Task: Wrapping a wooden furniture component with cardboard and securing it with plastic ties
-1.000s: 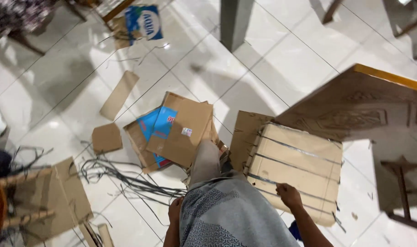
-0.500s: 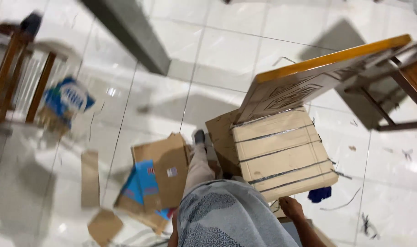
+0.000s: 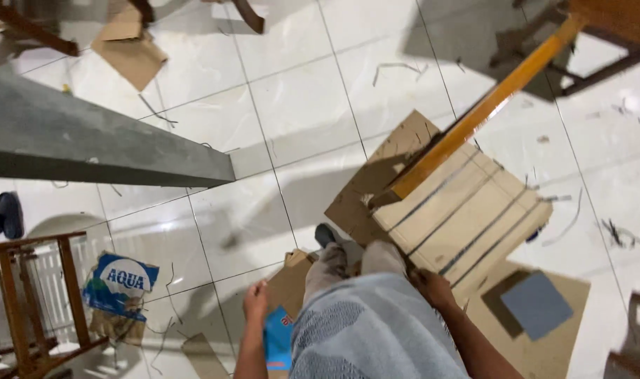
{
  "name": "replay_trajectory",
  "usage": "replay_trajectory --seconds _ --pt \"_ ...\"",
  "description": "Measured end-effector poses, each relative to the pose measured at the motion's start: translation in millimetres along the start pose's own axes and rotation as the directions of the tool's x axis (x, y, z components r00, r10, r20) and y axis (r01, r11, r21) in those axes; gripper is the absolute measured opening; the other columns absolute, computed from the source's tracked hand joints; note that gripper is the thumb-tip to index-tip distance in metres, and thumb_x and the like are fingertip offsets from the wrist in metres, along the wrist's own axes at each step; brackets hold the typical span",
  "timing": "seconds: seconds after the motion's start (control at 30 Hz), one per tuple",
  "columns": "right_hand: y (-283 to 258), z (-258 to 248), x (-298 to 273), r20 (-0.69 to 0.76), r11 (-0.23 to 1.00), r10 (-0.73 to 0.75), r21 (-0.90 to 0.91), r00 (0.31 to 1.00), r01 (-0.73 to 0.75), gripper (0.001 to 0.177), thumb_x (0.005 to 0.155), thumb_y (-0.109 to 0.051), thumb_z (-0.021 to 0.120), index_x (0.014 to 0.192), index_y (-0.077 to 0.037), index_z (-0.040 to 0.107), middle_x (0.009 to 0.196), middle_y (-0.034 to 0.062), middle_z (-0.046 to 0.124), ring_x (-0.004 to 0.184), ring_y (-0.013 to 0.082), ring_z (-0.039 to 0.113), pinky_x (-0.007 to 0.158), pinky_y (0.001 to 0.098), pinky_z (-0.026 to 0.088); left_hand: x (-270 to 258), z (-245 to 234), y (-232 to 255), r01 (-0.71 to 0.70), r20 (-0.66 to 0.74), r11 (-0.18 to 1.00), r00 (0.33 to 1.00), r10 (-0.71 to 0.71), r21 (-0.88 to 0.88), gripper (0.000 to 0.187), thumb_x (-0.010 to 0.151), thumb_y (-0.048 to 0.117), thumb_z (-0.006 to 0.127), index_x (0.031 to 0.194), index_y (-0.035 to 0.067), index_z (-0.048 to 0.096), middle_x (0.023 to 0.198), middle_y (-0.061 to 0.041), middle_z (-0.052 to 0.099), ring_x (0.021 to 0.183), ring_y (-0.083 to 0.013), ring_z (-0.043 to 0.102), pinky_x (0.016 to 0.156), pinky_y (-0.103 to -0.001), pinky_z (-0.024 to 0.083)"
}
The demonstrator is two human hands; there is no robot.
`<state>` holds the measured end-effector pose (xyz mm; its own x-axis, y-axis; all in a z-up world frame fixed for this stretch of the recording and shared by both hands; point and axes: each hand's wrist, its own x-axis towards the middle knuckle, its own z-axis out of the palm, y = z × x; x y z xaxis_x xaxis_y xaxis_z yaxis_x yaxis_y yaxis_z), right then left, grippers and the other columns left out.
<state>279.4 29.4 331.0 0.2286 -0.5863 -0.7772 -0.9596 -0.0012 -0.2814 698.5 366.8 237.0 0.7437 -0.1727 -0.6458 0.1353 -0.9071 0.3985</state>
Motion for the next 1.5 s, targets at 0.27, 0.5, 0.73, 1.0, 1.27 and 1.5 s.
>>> replay_trajectory --seconds 0.27,0.5,0.73,1.0,1.27,1.5 --pt "10 39 -32 -0.108 0.913 0.21 0.377 0.972 -0.156 0.048 0.096 -0.043 0.055 0.121 -0.007 0.073 0.1 0.0073 0.082 0.088 0.0258 0.076 0.08 0.0368 0.058 29 -30 113 -0.068 0.189 0.997 0.98 0.059 0.042 0.033 0.101 0.029 0.061 0.127 0.015 0.074 0.113 -0.002 0.075 0.1 -0.0184 0.07 0.088 -0.036 0.055" --pt "74 132 -50 -0.046 0.896 0.384 0.261 0.922 -0.36 0.047 0.093 -0.051 0.053 0.114 -0.017 0.079 0.103 0.0043 0.083 0.096 0.0298 0.076 0.086 0.041 0.058 18 30 185 -0.252 0.393 0.967 0.894 0.215 0.043 0.034 0.094 0.029 0.063 0.121 0.014 0.078 0.107 -0.003 0.08 0.097 -0.0166 0.071 0.089 -0.03 0.055" --pt "22 123 -16 0.035 0.751 0.482 0.499 0.875 -0.434 0.057 0.099 -0.054 0.047 0.114 -0.009 0.078 0.093 0.0111 0.079 0.082 0.0246 0.073 0.075 0.0375 0.058 27 39 245 -0.354 0.597 0.926 0.773 0.213 0.129 0.044 0.09 0.033 0.064 0.123 0.008 0.076 0.11 -0.008 0.08 0.099 -0.0199 0.072 0.09 -0.029 0.054" --pt "-44 64 -18 -0.118 0.499 0.595 0.829 0.795 -0.25 0.055 0.094 -0.053 0.05 0.125 -0.013 0.072 0.121 0.0129 0.074 0.112 0.0323 0.069 0.095 0.0444 0.053 87 39 346 -0.465 0.598 0.842 0.768 0.229 0.275 0.039 0.097 0.023 0.06 0.125 0.0 0.074 0.097 -0.013 0.075 0.091 -0.0237 0.068 0.081 -0.034 0.053" --pt "-100 184 -60 0.05 0.111 0.853 0.955 0.519 -0.275 0.042 0.092 -0.041 0.054 0.099 -0.007 0.076 0.088 0.0102 0.076 0.08 0.0294 0.067 0.076 0.0409 0.052 101 46 444 -0.706 0.8 0.643 0.551 0.237 0.296 0.032 0.091 0.015 0.062 0.116 -0.001 0.073 0.106 -0.011 0.075 0.094 -0.0216 0.063 0.084 -0.032 0.049" --pt "-283 371 -21 0.125 -0.058 0.864 0.987 0.487 -0.151 0.038 0.094 -0.036 0.049 0.099 -0.01 0.077 0.099 0.0019 0.078 0.091 0.019 0.071 0.08 0.0338 0.054 158 39 507 -0.827 0.868 0.4 0.478 0.133 0.395 0.036 0.099 0.02 0.06 0.125 0.0 0.076 0.107 -0.012 0.076 0.092 -0.0221 0.069 0.086 -0.034 0.054"
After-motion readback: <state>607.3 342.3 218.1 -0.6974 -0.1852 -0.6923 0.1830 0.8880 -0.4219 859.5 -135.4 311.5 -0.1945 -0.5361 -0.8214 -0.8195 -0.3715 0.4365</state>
